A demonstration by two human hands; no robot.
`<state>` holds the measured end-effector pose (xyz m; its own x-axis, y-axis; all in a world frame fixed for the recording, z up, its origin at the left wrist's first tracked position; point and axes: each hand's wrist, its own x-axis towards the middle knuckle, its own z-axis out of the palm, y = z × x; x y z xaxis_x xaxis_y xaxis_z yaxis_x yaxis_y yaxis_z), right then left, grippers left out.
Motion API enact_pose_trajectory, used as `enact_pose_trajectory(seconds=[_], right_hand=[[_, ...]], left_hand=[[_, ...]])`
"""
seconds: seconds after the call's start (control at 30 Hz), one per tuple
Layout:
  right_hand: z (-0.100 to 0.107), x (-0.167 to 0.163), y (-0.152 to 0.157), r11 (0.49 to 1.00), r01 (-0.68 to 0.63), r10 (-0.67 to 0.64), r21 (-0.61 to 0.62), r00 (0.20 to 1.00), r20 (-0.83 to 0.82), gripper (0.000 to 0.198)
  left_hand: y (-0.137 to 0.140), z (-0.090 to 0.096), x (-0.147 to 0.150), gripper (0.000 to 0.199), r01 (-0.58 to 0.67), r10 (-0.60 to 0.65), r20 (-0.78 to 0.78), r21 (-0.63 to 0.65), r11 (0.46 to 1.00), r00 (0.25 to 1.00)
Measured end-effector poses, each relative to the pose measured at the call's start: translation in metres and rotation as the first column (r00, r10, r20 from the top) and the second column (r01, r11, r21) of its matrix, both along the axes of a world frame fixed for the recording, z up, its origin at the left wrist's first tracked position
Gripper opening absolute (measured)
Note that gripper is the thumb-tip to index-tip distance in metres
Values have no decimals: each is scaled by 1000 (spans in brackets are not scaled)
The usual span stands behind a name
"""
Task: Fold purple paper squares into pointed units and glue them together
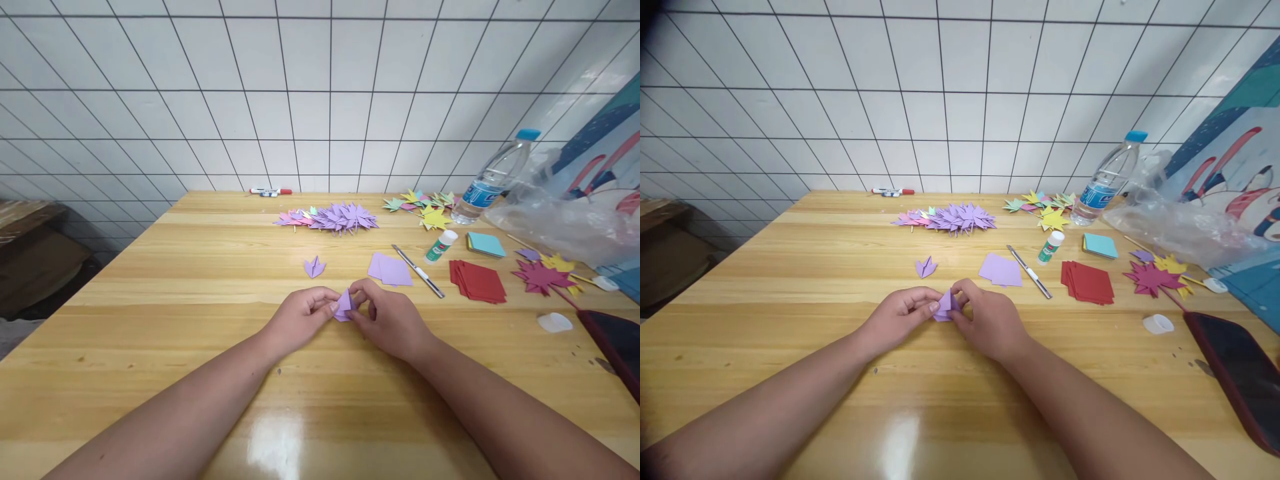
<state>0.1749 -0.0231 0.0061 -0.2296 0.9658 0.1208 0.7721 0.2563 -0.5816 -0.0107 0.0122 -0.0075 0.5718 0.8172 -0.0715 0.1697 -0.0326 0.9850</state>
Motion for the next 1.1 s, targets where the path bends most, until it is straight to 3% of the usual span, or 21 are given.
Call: enact_pose_trajectory(seconds=[0.17,0.37,0.63,0.8,0.97,1.1], right_hand=[[0,0,-1,1000,-7,6,15,996,92,27],[-3,0,-1,998,11,-20,59,988,150,31],[-5,3,1,997,16,-28,70,986,166,42],[-4,4,4,998,62,-64,-24,993,-100,35],[2,3,5,986,-9,-68,-168,892,-447,36],[2,1,6,964,-51,-90,-261,860,-502,34]], left_hand=[[1,-2,-1,26,30,-30,34,-10,999,999],[0,-3,-2,26,42,-40,-40,64,997,998],[-2,0,0,26,-44,47,-42,64,997,998],[-2,0,0,31,-74,81,-82,83,994,993],[-1,-2,-1,28,-79,92,-116,108,991,989],[-2,1,-3,35,-68,81,-125,108,992,989]])
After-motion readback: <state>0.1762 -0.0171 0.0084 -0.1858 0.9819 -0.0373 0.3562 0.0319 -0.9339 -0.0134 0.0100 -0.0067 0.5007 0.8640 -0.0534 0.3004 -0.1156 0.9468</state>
